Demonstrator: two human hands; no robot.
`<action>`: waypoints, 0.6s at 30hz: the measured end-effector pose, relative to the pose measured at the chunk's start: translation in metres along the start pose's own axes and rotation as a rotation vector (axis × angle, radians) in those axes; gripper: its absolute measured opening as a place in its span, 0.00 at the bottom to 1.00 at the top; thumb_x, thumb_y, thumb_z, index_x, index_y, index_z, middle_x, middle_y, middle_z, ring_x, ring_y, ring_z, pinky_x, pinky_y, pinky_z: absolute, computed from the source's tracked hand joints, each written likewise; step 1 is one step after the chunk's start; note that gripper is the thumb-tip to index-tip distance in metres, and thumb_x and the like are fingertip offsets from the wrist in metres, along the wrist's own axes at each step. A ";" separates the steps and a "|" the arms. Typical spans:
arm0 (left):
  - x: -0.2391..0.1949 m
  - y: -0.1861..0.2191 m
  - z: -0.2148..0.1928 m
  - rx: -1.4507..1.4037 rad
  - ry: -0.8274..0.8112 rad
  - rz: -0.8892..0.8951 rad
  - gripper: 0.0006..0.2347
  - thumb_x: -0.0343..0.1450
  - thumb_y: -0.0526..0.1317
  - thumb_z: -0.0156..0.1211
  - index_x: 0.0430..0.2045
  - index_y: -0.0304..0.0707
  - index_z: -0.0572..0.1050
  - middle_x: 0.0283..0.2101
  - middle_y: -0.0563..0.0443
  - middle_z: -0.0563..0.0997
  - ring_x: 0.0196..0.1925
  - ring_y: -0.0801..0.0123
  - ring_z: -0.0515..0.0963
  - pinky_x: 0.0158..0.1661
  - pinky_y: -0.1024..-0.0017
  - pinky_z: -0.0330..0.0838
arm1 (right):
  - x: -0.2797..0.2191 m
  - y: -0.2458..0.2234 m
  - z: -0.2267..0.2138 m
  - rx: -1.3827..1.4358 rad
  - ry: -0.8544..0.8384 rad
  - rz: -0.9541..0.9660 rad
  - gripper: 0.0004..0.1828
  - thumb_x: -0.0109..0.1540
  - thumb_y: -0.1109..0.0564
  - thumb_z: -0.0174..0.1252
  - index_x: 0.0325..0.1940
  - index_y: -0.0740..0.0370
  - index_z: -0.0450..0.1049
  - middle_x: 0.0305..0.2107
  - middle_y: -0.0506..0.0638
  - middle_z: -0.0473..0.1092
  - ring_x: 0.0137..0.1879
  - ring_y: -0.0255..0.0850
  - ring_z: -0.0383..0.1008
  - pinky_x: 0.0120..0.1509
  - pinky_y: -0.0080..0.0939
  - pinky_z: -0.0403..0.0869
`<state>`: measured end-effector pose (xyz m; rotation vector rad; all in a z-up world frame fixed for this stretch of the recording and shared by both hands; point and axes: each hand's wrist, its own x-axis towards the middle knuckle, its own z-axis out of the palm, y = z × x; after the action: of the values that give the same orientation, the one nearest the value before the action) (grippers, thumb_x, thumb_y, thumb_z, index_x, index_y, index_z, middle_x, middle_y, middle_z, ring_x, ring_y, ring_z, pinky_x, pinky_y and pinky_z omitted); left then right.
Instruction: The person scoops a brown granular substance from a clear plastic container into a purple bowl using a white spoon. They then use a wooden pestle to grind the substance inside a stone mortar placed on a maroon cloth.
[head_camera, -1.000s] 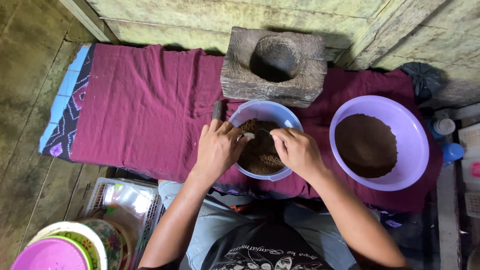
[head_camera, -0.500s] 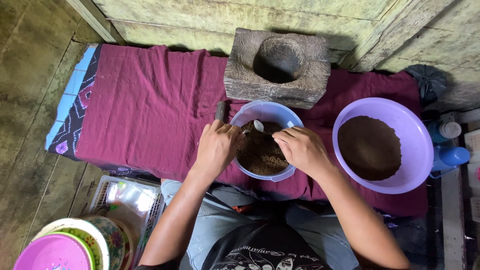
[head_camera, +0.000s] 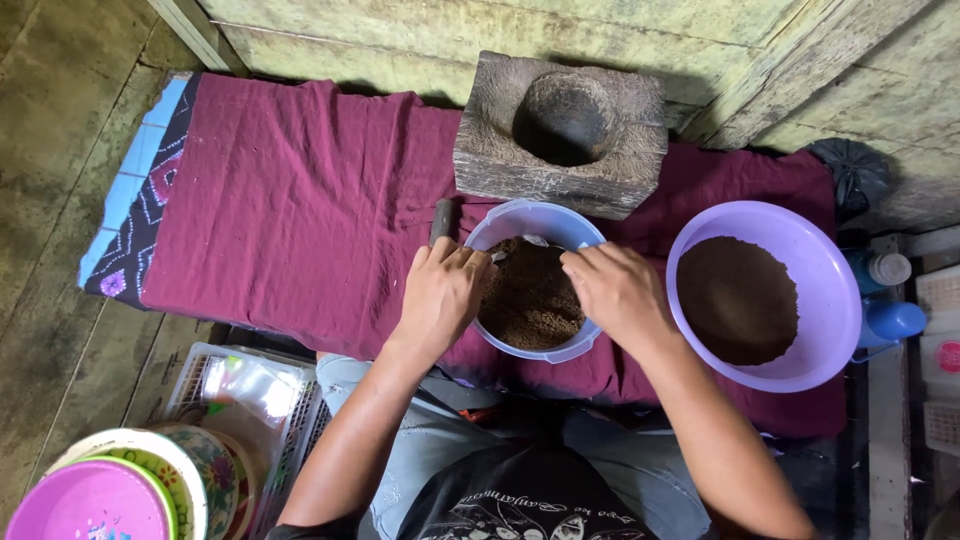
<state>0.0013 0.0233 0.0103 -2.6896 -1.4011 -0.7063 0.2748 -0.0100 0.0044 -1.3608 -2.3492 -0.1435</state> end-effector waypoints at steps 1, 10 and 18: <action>0.001 0.000 -0.004 0.000 0.001 -0.004 0.08 0.76 0.47 0.53 0.32 0.51 0.77 0.28 0.57 0.79 0.41 0.64 0.73 0.39 0.69 0.62 | 0.006 -0.005 -0.008 0.001 -0.002 -0.003 0.13 0.69 0.57 0.48 0.49 0.54 0.79 0.33 0.51 0.76 0.41 0.45 0.78 0.46 0.42 0.76; 0.007 -0.003 -0.002 0.092 -0.033 0.046 0.07 0.77 0.41 0.49 0.32 0.48 0.76 0.30 0.55 0.80 0.42 0.61 0.71 0.39 0.65 0.58 | 0.031 -0.011 0.020 0.371 -0.046 -0.042 0.09 0.63 0.64 0.54 0.33 0.63 0.79 0.26 0.58 0.76 0.35 0.54 0.79 0.41 0.51 0.78; -0.023 0.035 -0.063 -0.150 -0.164 0.093 0.09 0.77 0.47 0.50 0.32 0.51 0.75 0.31 0.55 0.81 0.43 0.62 0.73 0.38 0.67 0.61 | -0.013 -0.055 -0.089 0.404 -0.004 0.006 0.12 0.64 0.61 0.53 0.47 0.51 0.80 0.34 0.48 0.78 0.41 0.46 0.80 0.45 0.45 0.79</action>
<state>-0.0070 -0.0300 0.0640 -2.9681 -1.2914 -0.6206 0.2605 -0.0752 0.0860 -1.1670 -2.2191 0.3201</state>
